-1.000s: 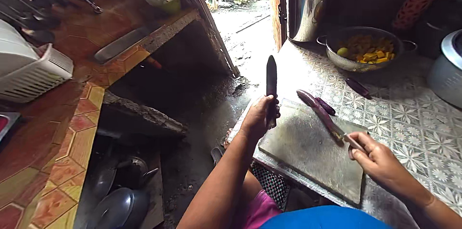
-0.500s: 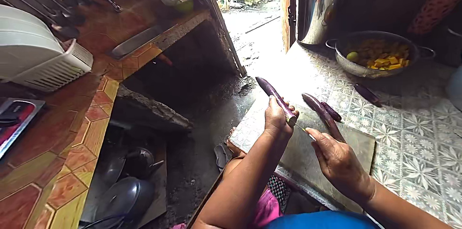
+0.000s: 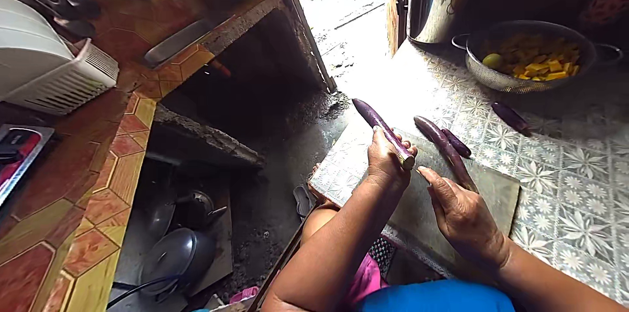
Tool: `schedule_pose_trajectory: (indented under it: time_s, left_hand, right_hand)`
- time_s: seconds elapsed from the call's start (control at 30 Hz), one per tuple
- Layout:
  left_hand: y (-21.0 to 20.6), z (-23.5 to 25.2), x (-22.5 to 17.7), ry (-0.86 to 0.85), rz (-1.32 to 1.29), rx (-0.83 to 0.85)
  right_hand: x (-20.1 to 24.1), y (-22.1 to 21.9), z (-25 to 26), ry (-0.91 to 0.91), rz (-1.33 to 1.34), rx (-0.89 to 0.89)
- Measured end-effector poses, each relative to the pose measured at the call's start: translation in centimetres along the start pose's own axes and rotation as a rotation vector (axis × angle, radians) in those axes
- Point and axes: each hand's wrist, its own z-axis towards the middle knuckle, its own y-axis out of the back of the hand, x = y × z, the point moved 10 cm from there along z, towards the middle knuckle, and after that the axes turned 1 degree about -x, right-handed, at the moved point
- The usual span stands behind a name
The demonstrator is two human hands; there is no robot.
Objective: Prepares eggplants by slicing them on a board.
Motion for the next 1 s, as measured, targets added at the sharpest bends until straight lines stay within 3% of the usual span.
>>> schedule_pose_trajectory:
  time_s: [0.4, 1.0]
  left_hand:
    - [0.4, -0.3, -0.4, -0.088, -0.01, 0.026]
    - [-0.4, -1.7, 2.2, -0.104, 0.019, 0.06]
  right_hand:
    - [0.0, -0.4, -0.5, 0.009, -0.045, 0.005]
    - [-0.5, -0.4, -0.6, -0.051, -0.079, -0.022]
